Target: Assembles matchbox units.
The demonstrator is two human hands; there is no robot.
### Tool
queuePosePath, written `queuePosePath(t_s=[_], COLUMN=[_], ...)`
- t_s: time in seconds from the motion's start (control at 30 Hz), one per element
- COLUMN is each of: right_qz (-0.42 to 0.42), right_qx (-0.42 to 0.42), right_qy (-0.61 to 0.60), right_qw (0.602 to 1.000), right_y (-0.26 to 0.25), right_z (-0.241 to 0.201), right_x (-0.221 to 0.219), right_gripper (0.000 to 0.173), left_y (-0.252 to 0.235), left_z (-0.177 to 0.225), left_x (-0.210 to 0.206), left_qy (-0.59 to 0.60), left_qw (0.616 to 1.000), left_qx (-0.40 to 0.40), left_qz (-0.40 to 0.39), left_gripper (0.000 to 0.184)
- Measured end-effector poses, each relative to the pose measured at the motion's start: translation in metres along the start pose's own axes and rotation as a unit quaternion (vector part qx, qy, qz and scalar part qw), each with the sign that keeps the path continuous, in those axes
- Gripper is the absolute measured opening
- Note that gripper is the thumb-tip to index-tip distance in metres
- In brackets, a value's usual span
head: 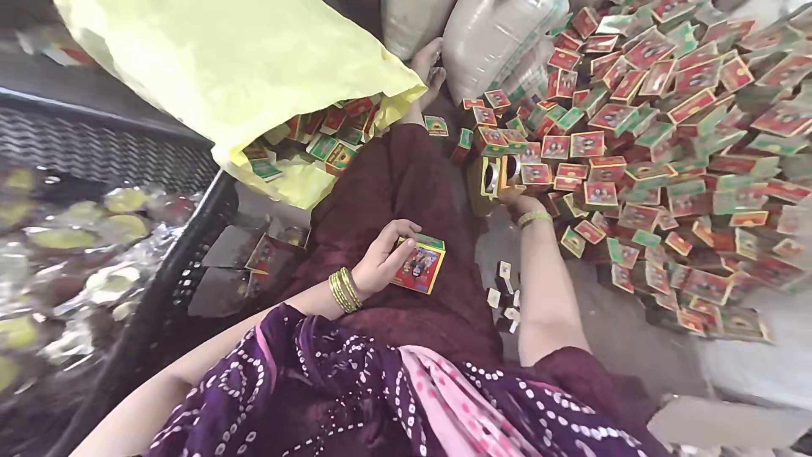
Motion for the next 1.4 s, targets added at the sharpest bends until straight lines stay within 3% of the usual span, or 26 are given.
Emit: queuePosePath(t_s=[0.13, 0.23, 0.4, 0.47, 0.53, 0.67, 0.77, 0.9, 1.07, 1.2, 1.23, 1.33, 1.4], right_qz=[-0.012, -0.008, 0.051, -0.001, -0.090, -0.259, -0.350, -0.353, -0.303, -0.259, -0.238, -0.191, -0.212], right_qx=[-0.026, 0.014, 0.057, 0.092, 0.145, 0.178, 0.188, 0.147, 0.088, 0.091, 0.096, 0.133, 0.201], right_qy=[-0.046, -0.061, 0.201, 0.139, -0.024, -0.307, -0.352, -0.313, -0.302, -0.275, -0.277, -0.261, -0.205], right_qw=[0.999, 0.998, 0.977, 0.986, 0.985, 0.898, 0.847, 0.870, 0.900, 0.921, 0.926, 0.937, 0.934], right_y=[0.004, -0.001, 0.019, 0.030, 0.059, 0.178, 0.248, 0.275, 0.264, 0.256, 0.253, 0.241, 0.238], right_z=[0.028, 0.037, 0.022, 0.007, -0.009, -0.043, -0.049, -0.038, -0.023, -0.020, -0.020, -0.025, -0.032], right_x=[-0.008, -0.019, -0.016, -0.022, -0.036, -0.060, -0.076, -0.099, -0.114, -0.116, -0.115, -0.109, -0.105], right_gripper=[0.052, 0.051, 0.039, 0.034, 0.031, 0.018, 0.015, 0.014, 0.030, 0.027, 0.033, 0.079, 0.075], left_y=[0.002, 0.005, 0.006, 0.004, 0.006, 0.005, 0.005, 0.009, 0.012, 0.012, 0.012, 0.014, 0.015], left_z=[0.001, 0.003, 0.002, 0.000, -0.001, 0.000, 0.001, 0.001, 0.008, 0.015, 0.015, 0.018, 0.018], left_x=[-0.002, 0.000, 0.004, 0.007, 0.007, 0.005, 0.004, 0.005, 0.003, 0.003, 0.002, -0.003, -0.001], left_qy=[0.003, -0.009, -0.022, -0.024, -0.027, -0.043, -0.062, -0.058, -0.041, -0.058, -0.056, -0.035, -0.022], left_qw=[1.000, 1.000, 0.999, 0.997, 0.996, 0.995, 0.995, 0.996, 0.996, 0.997, 0.997, 0.999, 1.000], left_qx=[-0.005, -0.005, 0.013, 0.021, 0.040, 0.063, 0.055, 0.043, 0.065, 0.016, 0.009, 0.002, -0.003], left_qz=[-0.003, 0.007, 0.048, 0.068, 0.076, 0.064, 0.061, 0.052, 0.055, 0.052, 0.046, 0.014, 0.006], left_gripper=[0.030, 0.029, 0.027, 0.025, 0.024, 0.027, 0.036, 0.049, 0.053, 0.055, 0.058, 0.067, 0.068])
Point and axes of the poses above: each hand's wrist, its own y-axis away from the middle knuckle, its own x-axis out of the back of the hand, z = x × y, the point moved 6 cm from there along -y, towards the middle knuckle, and after that the axes turned 15 degrees about -y, right-handed, at the moved point
